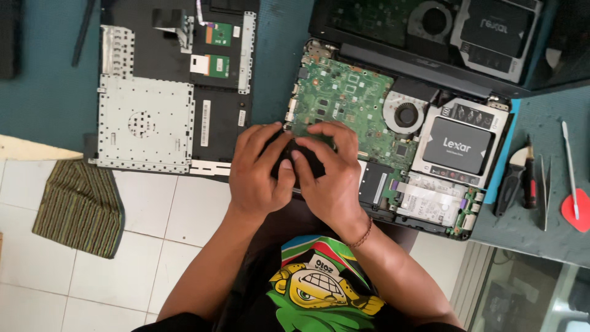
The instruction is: The person removes the bottom cover of a laptop and places it aside. They then use a screwdriver to remove screws from the hard drive and SSD, carefully lifting each component out of the laptop chassis and setting them on the workbench.
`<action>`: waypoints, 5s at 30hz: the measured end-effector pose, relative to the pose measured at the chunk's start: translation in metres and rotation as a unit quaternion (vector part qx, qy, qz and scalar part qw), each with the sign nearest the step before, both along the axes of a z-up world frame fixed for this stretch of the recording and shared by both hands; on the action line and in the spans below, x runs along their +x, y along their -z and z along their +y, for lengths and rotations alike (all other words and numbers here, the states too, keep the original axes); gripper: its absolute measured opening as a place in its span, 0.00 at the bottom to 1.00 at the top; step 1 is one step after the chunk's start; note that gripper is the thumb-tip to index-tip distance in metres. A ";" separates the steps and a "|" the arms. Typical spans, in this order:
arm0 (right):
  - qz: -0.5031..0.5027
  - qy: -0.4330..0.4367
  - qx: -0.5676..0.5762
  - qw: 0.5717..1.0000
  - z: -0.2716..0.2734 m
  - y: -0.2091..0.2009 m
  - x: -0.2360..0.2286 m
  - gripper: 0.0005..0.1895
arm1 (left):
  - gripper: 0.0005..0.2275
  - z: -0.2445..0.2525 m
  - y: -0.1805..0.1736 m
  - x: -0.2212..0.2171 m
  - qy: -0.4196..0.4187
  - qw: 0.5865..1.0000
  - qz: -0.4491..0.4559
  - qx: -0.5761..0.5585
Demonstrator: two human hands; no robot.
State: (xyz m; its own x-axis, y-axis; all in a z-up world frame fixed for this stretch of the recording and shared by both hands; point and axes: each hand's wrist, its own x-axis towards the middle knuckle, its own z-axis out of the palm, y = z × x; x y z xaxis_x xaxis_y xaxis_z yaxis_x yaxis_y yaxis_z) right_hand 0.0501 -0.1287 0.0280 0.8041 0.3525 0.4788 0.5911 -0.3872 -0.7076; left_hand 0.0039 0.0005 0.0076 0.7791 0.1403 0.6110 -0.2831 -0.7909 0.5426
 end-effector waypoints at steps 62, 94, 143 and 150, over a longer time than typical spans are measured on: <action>0.027 -0.012 -0.010 1.000 -0.013 0.000 -0.007 0.10 | 0.02 0.021 -0.031 0.014 0.077 0.964 0.243 0.079; -0.001 0.095 0.040 0.995 -0.128 -0.019 -0.024 0.06 | 0.06 -0.096 -0.022 0.019 0.212 0.975 0.063 0.030; 0.146 0.330 -0.051 0.931 -0.290 -0.025 -0.007 0.13 | 0.20 -0.259 -0.047 0.060 0.262 0.941 0.114 0.183; 0.173 0.122 0.010 0.977 -0.249 -0.049 -0.013 0.15 | 0.17 -0.185 -0.039 0.041 0.235 0.965 0.078 0.090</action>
